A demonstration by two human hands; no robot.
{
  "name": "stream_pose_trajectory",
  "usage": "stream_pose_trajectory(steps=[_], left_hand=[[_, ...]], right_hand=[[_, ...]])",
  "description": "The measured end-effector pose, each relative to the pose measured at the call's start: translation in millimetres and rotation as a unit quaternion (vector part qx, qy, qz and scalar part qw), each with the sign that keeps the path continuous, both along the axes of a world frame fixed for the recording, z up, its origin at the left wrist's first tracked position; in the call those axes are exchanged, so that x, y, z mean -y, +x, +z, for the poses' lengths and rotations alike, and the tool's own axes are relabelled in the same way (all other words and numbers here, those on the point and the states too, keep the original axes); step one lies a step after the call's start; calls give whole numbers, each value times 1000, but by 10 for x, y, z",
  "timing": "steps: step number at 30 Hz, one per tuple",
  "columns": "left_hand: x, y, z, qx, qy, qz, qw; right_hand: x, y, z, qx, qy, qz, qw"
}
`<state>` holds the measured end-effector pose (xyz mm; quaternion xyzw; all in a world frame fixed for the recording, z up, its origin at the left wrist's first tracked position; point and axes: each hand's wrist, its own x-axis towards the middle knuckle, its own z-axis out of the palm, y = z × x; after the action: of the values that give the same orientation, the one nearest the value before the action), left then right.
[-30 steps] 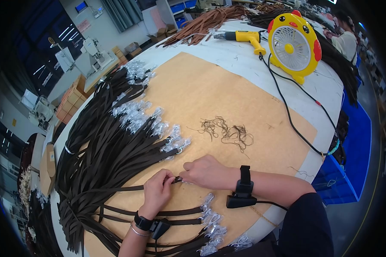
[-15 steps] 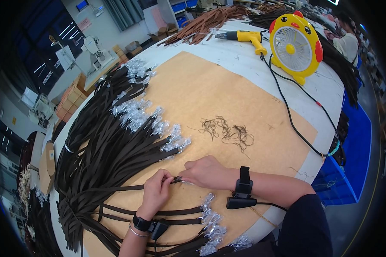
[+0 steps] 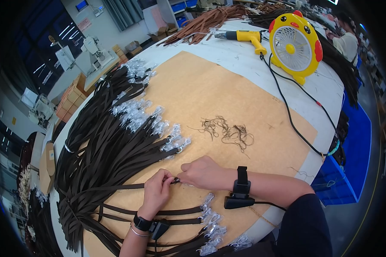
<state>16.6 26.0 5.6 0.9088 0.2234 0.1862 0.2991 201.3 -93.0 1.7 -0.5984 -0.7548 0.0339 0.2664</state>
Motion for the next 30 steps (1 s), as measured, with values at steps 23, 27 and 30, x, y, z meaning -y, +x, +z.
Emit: stream_pose_trajectory(steps=[23,27,30], left_hand=[[-385,113,242,-11,87,-70,994],[-316,93,328,42,30,-79,996],[-249,10,321,30,38,-104,993]], right_hand=[[129,41,-25,-127,-69,-52,988],[130,32,-5,-109,-78,-59,989],[139,29,-6,-112,-76,-61,989]])
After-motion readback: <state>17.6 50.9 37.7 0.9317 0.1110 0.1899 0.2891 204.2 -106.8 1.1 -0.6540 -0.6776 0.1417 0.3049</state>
